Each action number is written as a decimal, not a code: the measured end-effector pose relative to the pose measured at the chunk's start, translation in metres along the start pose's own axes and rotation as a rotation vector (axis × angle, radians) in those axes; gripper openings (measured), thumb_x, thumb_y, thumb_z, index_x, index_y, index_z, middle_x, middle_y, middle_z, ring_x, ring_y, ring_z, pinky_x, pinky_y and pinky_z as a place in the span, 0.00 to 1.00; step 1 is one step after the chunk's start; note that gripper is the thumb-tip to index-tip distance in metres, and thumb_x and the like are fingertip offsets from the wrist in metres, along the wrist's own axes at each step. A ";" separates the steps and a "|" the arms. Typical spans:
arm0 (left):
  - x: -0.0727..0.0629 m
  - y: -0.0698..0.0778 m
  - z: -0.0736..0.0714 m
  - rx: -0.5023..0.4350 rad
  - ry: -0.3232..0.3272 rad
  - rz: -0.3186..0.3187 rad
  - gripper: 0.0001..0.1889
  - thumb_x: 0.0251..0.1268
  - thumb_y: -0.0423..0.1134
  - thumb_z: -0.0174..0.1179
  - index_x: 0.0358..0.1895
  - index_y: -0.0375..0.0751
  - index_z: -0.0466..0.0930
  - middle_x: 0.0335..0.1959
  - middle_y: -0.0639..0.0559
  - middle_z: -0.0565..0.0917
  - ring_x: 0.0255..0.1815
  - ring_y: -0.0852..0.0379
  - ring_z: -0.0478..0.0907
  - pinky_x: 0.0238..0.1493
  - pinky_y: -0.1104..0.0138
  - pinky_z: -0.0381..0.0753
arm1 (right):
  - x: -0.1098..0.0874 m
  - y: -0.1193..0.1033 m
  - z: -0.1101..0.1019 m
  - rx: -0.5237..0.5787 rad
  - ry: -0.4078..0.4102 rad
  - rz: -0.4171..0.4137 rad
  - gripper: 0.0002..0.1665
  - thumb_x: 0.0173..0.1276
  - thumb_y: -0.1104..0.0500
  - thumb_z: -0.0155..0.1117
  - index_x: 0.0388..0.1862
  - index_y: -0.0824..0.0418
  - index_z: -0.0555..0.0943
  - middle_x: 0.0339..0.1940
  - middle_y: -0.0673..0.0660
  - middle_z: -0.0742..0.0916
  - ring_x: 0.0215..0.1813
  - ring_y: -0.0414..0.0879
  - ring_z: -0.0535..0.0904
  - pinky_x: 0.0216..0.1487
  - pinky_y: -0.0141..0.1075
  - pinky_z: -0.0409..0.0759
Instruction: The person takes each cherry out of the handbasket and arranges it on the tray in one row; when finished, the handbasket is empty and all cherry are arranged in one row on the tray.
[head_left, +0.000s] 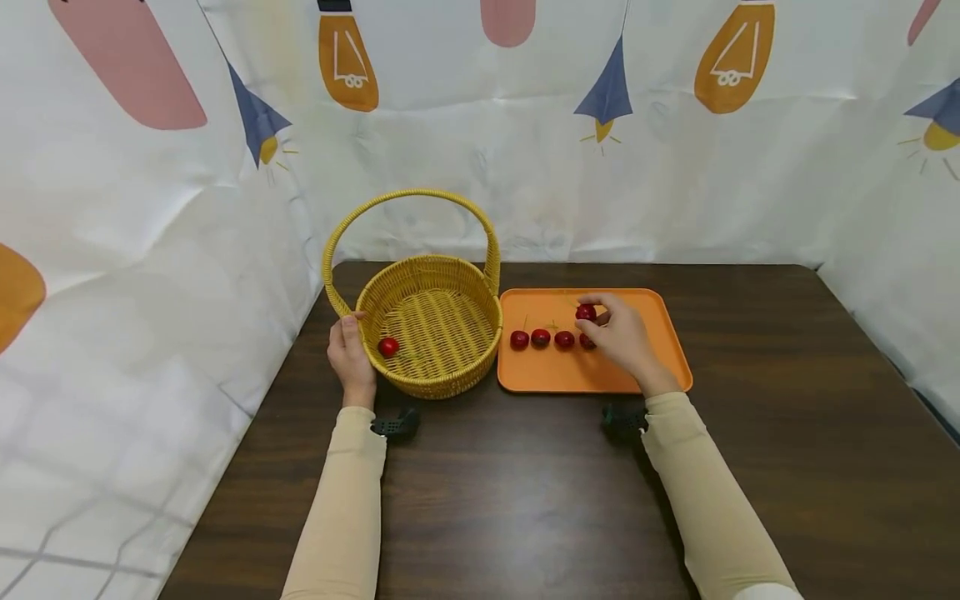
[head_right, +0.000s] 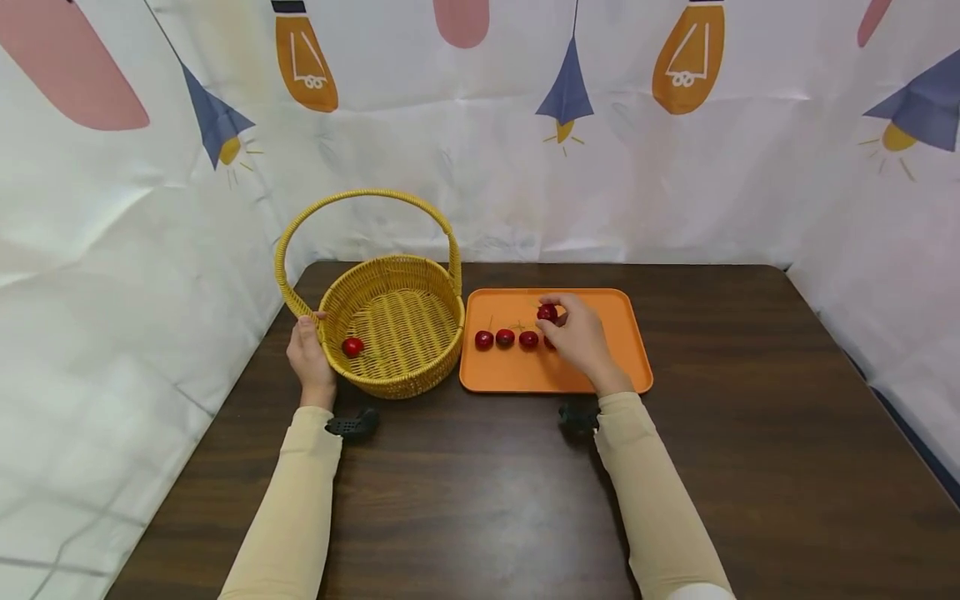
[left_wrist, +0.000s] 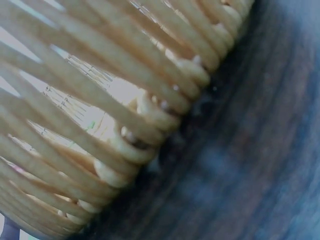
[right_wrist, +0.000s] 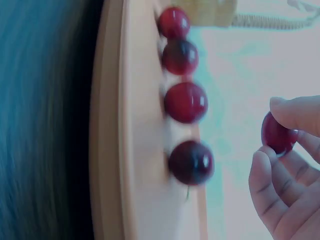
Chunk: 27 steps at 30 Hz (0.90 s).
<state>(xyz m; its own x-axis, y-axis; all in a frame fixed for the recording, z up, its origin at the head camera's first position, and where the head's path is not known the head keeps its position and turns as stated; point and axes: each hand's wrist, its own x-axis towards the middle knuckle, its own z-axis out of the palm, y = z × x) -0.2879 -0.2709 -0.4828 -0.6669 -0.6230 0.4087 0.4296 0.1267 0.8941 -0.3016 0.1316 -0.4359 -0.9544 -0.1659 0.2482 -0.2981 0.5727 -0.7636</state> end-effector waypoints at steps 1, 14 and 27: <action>0.001 0.000 0.000 -0.002 0.006 0.005 0.25 0.76 0.49 0.49 0.48 0.23 0.78 0.43 0.51 0.79 0.48 0.50 0.73 0.50 0.70 0.71 | 0.001 0.003 -0.002 -0.001 0.009 0.009 0.22 0.68 0.58 0.67 0.60 0.58 0.78 0.56 0.57 0.81 0.37 0.51 0.80 0.30 0.38 0.78; 0.000 0.000 -0.001 -0.006 0.000 -0.017 0.26 0.76 0.50 0.50 0.48 0.24 0.78 0.44 0.50 0.78 0.48 0.54 0.73 0.50 0.70 0.71 | 0.001 0.038 -0.024 0.018 -0.029 0.101 0.24 0.68 0.65 0.64 0.62 0.63 0.74 0.59 0.63 0.79 0.45 0.56 0.80 0.39 0.38 0.80; -0.009 0.033 0.000 0.013 -0.045 -0.015 0.24 0.78 0.42 0.46 0.50 0.16 0.75 0.49 0.26 0.73 0.51 0.38 0.70 0.49 0.70 0.71 | -0.003 0.051 -0.036 -0.090 -0.167 0.217 0.22 0.68 0.57 0.66 0.58 0.62 0.75 0.54 0.65 0.79 0.48 0.57 0.77 0.40 0.37 0.80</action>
<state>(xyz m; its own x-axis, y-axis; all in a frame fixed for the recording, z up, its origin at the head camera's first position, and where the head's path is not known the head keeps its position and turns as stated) -0.2672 -0.2611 -0.4570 -0.7003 -0.5895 0.4027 0.4113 0.1279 0.9025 -0.3130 0.1907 -0.4542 -0.9873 -0.1575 -0.0228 -0.0911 0.6770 -0.7303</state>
